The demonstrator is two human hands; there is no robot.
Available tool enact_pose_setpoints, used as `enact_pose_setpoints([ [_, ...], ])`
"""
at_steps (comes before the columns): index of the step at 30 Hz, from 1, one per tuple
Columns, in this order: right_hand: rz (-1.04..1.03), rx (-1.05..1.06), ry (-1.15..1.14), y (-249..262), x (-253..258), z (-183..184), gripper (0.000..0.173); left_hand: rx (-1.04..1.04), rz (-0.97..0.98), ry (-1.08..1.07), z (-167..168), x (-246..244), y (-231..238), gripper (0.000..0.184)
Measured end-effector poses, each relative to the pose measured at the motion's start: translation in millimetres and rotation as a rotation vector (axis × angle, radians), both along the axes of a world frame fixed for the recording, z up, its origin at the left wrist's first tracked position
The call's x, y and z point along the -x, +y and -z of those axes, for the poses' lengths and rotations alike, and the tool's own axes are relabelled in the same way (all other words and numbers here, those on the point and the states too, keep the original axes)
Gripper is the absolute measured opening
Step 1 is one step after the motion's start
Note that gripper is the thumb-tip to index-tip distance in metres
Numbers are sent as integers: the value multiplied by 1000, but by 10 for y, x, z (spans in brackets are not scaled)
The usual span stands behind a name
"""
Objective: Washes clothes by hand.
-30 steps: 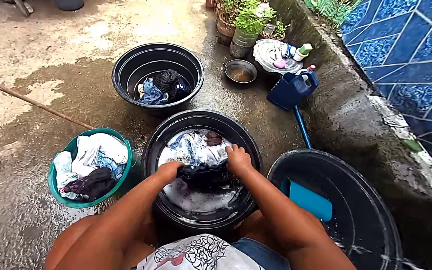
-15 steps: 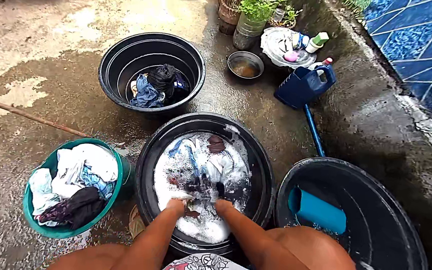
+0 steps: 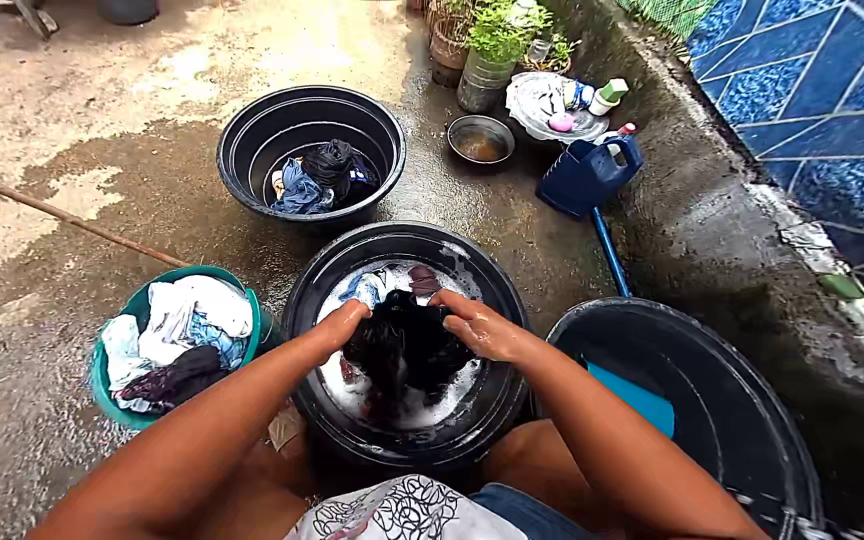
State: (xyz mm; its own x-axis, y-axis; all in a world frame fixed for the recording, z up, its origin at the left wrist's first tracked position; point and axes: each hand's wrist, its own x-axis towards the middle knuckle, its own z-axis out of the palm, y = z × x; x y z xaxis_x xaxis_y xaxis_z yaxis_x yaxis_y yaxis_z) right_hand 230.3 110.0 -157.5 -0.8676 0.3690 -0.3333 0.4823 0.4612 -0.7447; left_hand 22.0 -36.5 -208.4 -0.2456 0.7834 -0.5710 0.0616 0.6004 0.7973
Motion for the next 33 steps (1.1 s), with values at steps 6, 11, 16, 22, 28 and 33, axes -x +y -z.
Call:
enact_pose_setpoints([
  [6, 99, -385, 202, -626, 12, -446, 108, -353, -2, -264, -711, -501, -251, 50],
  [11, 48, -283, -279, -386, 447, 596, 79, -101, 221, 224, 217, -242, 5, 50],
  [16, 194, -176, -652, -284, 505, 2345, 88, 352, 482, 535, 1526, -201, 100, 77],
  [22, -117, -115, -669, -615, 419, 2970, 59, 445, 675, 410, 2408, -574, -122, 80],
  [28, 29, -42, -689, -90, 163, 3106, 61, 681, 832, 339, 2340, -440, 338, 63],
  [33, -54, -146, -629, -321, 481, 2851, 52, 586, 722, 358, 2414, -622, 102, 70],
])
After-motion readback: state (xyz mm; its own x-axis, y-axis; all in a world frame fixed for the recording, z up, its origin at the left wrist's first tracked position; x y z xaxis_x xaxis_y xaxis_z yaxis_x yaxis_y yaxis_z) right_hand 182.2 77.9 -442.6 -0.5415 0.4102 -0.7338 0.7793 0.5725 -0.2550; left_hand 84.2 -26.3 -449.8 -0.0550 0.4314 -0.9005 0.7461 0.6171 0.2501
